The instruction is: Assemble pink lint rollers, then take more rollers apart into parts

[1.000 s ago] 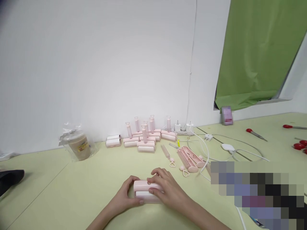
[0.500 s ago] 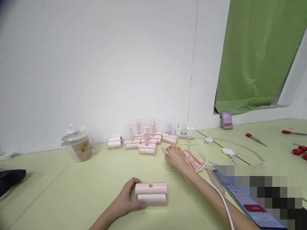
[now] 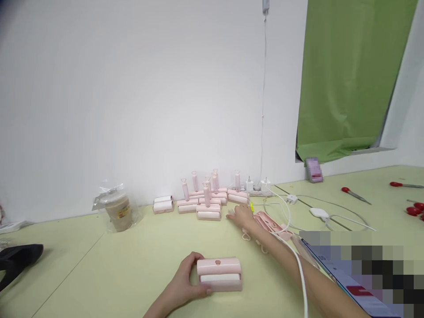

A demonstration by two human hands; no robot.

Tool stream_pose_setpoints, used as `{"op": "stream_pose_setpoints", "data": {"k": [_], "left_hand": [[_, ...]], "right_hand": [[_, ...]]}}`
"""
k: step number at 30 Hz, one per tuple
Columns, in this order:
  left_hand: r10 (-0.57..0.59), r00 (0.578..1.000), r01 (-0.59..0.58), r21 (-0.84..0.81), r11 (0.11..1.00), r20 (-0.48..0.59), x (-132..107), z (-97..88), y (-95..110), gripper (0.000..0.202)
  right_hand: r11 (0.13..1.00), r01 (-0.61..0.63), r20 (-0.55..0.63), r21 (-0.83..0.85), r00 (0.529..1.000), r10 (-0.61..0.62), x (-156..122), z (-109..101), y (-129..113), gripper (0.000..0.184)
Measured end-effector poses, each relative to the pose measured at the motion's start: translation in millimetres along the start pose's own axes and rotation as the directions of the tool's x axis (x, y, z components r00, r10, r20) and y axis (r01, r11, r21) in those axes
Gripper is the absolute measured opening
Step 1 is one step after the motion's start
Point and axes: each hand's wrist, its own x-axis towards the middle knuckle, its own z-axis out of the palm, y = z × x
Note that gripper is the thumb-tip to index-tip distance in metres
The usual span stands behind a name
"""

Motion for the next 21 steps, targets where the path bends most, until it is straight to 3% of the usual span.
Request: {"op": "stream_pose_setpoints", "data": {"k": [3,6,12,16,21], "left_hand": [[0.008,1.0,-0.008,-0.001,1.0,-0.009,0.0,0.6,-0.7,0.053],[0.002,1.0,-0.002,-0.002,1.0,-0.009,-0.1,0.6,1.0,0.053],[-0.014,1.0,0.014,0.017,1.0,-0.009,-0.9,-0.9,5.9,0.053],[-0.01,1.0,0.01,0.023,1.0,-0.01,-0.7,-0.5,4.3,0.055],[0.001,1.0,-0.001,0.024,1.0,-0.012,-1.0,0.0,4.6,0.055]], "right_hand": [[0.988,-0.059,0.027,0.143,0.998,0.056,8.4,-2.6,-0.8,0.025],[0.942,-0.038,0.004,0.334,0.999,0.039,-3.9,-14.7,-1.2,0.026],[0.714,0.204,-0.053,0.67,0.972,-0.228,-70.4,-43.8,-19.0,0.026],[0.622,0.306,-0.053,0.721,0.919,-0.391,-102.6,-44.7,-35.6,0.02],[0.644,0.377,-0.018,0.666,0.871,-0.491,-112.3,-42.3,-40.2,0.01]]}}
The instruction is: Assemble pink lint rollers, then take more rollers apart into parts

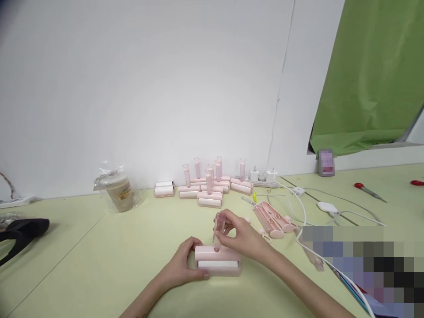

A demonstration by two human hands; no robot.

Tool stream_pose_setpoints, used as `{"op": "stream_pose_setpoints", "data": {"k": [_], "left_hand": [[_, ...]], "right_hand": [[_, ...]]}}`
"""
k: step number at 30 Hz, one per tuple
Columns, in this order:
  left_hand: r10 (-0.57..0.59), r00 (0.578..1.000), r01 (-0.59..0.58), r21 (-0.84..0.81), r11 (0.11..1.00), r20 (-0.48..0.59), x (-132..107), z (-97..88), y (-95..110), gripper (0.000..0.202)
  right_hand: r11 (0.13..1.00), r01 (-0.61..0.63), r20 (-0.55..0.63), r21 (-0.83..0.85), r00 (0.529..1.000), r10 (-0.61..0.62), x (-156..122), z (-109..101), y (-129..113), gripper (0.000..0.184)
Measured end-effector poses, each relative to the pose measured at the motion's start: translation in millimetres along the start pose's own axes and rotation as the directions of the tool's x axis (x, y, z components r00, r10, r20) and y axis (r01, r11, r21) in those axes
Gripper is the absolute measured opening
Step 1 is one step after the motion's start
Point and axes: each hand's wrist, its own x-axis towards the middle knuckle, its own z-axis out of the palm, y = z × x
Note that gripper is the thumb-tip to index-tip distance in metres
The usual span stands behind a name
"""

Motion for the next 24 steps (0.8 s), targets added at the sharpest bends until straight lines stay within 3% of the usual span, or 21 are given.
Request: {"op": "stream_pose_setpoints", "data": {"k": [8,14,16,20,24], "left_hand": [[-0.01,1.0,0.009,0.023,1.0,0.023,-2.0,-2.7,7.3,0.055],[-0.018,0.999,0.017,0.038,0.999,0.027,-2.1,-4.0,8.8,0.053],[-0.027,0.999,0.026,0.032,0.999,0.032,-2.1,-4.2,7.5,0.053],[-0.02,0.998,0.021,-0.021,1.0,0.065,-1.9,-3.3,-2.0,0.059],[-0.018,0.994,0.031,-0.119,0.992,0.111,-0.2,-5.3,-12.2,0.109]], "right_hand": [[0.997,-0.054,0.304,-0.058,0.95,0.069,7.0,-18.1,-12.5,0.012],[0.995,-0.041,0.36,-0.093,0.93,0.072,10.7,-21.4,-4.5,0.019],[0.989,-0.015,0.339,-0.147,0.939,0.065,11.2,-28.0,11.0,0.031],[0.922,-0.051,0.127,-0.385,0.986,0.107,12.1,-46.2,57.4,0.032],[0.837,-0.065,0.073,-0.544,0.99,0.124,6.7,-49.4,95.0,0.026]]}}
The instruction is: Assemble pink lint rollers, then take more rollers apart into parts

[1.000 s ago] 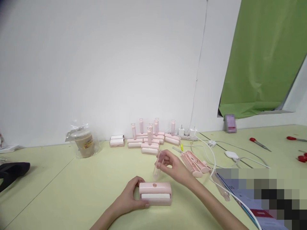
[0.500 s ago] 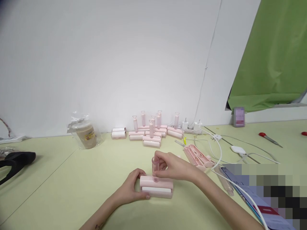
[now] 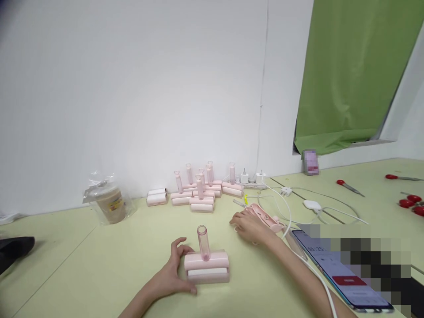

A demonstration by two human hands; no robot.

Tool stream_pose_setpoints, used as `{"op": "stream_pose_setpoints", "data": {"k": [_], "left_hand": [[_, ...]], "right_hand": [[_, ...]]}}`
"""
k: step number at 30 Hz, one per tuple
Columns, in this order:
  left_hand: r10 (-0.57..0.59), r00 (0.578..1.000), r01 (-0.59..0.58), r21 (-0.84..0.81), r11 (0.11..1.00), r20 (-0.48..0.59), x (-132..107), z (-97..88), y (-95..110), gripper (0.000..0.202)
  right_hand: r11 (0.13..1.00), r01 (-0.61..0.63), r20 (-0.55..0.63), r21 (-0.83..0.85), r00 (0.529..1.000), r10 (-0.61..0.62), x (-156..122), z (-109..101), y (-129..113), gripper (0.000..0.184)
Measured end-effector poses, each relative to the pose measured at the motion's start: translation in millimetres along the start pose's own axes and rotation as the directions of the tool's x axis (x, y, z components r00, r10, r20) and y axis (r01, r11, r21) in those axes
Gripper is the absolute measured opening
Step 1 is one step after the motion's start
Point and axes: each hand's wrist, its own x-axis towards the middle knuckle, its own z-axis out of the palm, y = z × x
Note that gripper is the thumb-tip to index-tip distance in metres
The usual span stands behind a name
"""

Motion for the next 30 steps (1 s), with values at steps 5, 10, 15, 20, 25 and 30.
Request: {"op": "stream_pose_setpoints", "data": {"k": [5,10,15,20,25,30], "left_hand": [[0.196,0.963,-0.21,-0.061,0.976,-0.183,11.3,-10.6,25.7,0.1],[0.326,0.933,-0.347,-0.131,0.929,-0.154,35.9,0.5,78.1,0.08],[0.292,0.953,-0.29,-0.527,0.799,-0.083,53.6,28.8,89.7,0.029],[0.247,0.965,-0.244,-0.642,0.726,-0.087,62.0,45.3,76.8,0.024],[0.25,0.964,-0.239,-0.694,0.679,-0.088,64.4,46.5,69.9,0.042],[0.251,0.967,-0.203,-0.742,0.639,-0.048,66.1,46.1,65.5,0.063]], "right_hand": [[1.0,-0.012,-0.029,-0.018,1.0,0.011,-4.9,15.8,6.2,0.026],[0.994,-0.016,-0.11,0.112,0.993,0.028,-1.6,17.5,-0.7,0.015],[0.931,-0.001,-0.283,0.365,0.952,0.112,2.1,-3.4,-38.8,0.031],[0.801,0.12,-0.319,0.586,0.943,0.092,-1.6,-26.4,-102.6,0.031],[0.551,0.127,-0.229,0.824,0.966,0.119,-2.5,-15.1,-127.6,0.028],[0.656,0.135,-0.231,0.742,0.971,0.061,-2.9,-7.5,-119.8,0.027]]}}
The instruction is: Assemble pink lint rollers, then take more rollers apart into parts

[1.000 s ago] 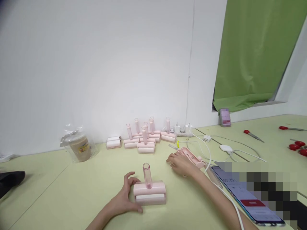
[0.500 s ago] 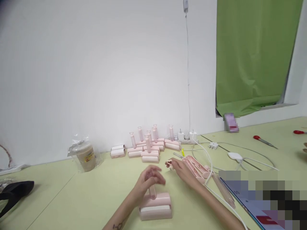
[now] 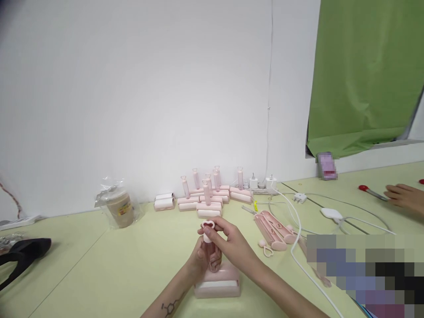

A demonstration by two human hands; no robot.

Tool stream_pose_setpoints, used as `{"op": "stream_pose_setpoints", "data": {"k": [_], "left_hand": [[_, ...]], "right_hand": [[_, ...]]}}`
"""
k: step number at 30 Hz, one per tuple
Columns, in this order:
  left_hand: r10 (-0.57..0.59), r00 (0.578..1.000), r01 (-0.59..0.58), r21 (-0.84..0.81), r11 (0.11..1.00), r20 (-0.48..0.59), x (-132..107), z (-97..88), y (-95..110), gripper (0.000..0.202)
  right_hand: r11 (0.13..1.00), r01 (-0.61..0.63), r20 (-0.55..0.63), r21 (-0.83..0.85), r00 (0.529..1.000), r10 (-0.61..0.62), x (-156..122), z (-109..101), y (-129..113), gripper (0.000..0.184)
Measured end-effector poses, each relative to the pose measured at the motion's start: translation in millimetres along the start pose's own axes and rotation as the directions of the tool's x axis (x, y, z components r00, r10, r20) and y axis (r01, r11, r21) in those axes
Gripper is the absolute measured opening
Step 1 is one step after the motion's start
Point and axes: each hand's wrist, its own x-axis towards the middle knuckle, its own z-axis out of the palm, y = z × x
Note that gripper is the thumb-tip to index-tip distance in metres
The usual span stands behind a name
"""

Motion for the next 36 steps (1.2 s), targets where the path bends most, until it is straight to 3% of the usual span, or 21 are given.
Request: {"op": "stream_pose_setpoints", "data": {"k": [6,12,18,27,36], "left_hand": [[-0.038,0.998,0.036,-0.045,0.998,-0.051,-0.7,3.4,-1.8,0.071],[-0.041,0.982,0.026,-0.08,0.996,-0.184,-0.3,12.9,-2.7,0.066],[-0.031,0.943,0.014,-0.052,0.999,-0.332,-0.5,22.9,1.3,0.056],[-0.092,0.949,0.08,-0.051,0.996,-0.303,0.1,17.8,3.5,0.063],[-0.172,0.91,0.174,-0.029,0.984,-0.377,2.2,20.0,1.2,0.072]], "right_hand": [[0.996,0.063,0.012,-0.06,0.998,-0.063,1.0,-1.6,0.0,0.024],[0.986,0.075,0.052,-0.146,0.996,-0.068,0.8,-0.9,-0.1,0.028],[0.999,0.045,0.08,-0.009,0.996,-0.044,-0.1,0.6,2.9,0.024],[0.997,0.071,0.18,-0.04,0.982,-0.063,2.8,-9.4,-11.9,0.029],[1.0,0.025,0.133,-0.017,0.991,-0.023,5.1,9.2,12.0,0.043]]}}
